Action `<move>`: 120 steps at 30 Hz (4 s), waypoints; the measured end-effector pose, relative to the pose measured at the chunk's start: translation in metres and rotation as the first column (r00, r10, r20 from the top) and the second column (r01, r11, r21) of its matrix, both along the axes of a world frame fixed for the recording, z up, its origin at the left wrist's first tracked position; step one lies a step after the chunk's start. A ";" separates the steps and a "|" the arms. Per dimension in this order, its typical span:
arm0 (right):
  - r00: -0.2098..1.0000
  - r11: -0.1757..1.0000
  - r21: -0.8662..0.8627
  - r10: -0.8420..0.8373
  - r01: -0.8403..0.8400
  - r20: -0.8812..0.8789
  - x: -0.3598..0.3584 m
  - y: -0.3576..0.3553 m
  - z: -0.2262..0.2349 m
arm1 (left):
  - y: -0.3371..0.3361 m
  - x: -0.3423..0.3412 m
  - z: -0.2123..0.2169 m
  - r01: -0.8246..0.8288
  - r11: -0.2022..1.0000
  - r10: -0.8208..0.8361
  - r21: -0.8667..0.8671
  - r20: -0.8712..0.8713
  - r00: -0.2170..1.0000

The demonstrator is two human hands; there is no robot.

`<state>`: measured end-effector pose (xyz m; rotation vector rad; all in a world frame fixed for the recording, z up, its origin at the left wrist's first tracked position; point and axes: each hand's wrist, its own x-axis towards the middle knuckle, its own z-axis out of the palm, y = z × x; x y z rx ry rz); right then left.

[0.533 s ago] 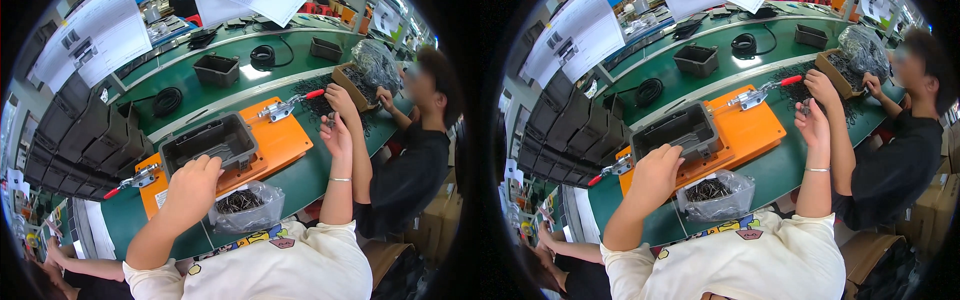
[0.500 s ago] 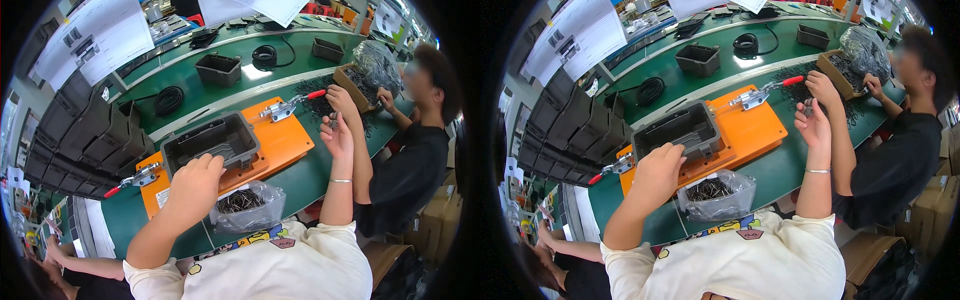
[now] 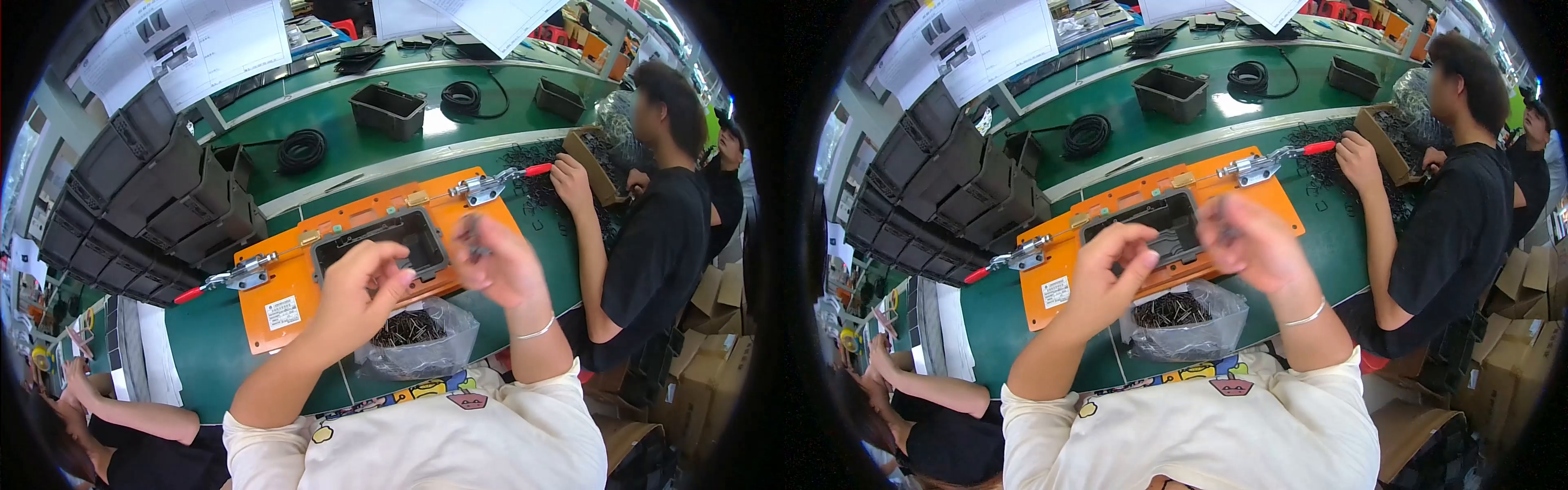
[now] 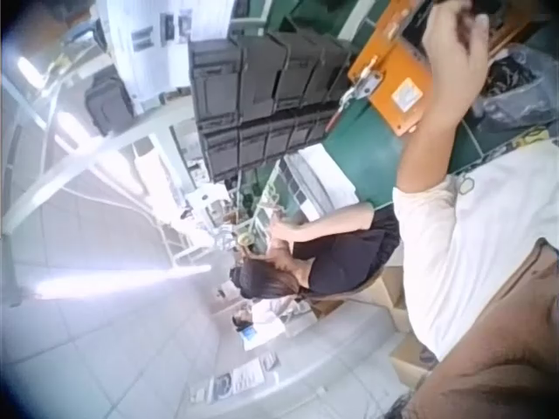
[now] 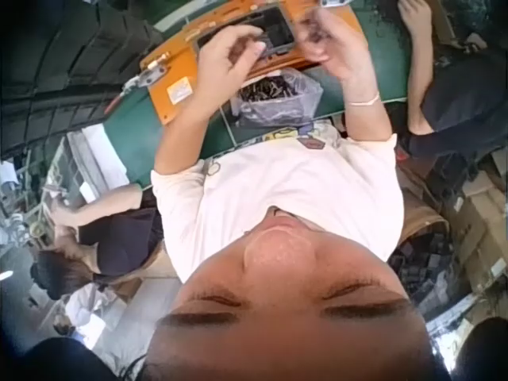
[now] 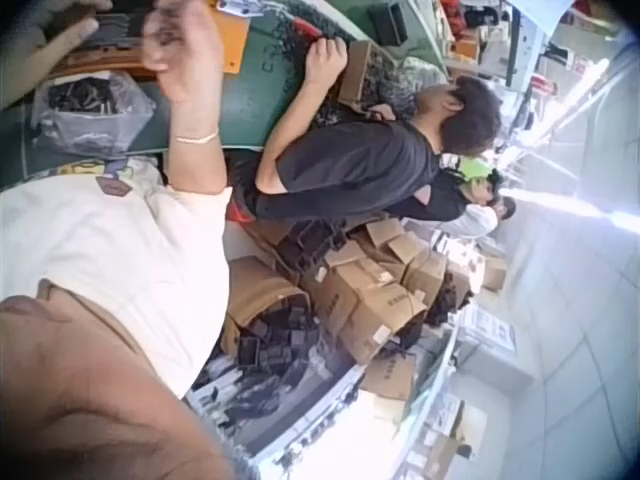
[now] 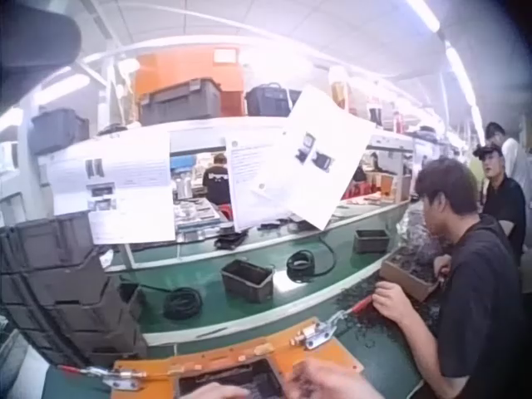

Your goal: Assembling small components into a plastic housing using a manual clamping fixture on a workbench.

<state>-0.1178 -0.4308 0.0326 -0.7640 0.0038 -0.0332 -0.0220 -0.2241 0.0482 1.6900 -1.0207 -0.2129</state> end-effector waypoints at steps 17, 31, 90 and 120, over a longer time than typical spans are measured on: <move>0.975 0.920 -0.323 0.213 -0.222 -0.063 0.035 0.050 0.008 | 0.054 0.026 -0.026 -0.091 0.928 -0.051 -0.361 -0.366 0.929; 0.992 0.926 -0.371 0.103 -0.069 0.072 0.038 0.080 0.009 | 0.057 0.009 -0.035 0.096 0.882 -0.401 -0.462 -0.627 0.668; 0.874 -0.374 -0.791 0.199 0.485 0.443 0.025 0.055 -0.030 | 0.014 0.118 -0.018 -0.297 0.887 0.353 0.354 -0.103 0.930; 0.899 -0.585 -0.715 0.058 0.383 0.434 0.061 0.024 0.006 | 0.011 0.083 -0.029 -0.577 0.761 0.170 0.296 0.767 0.618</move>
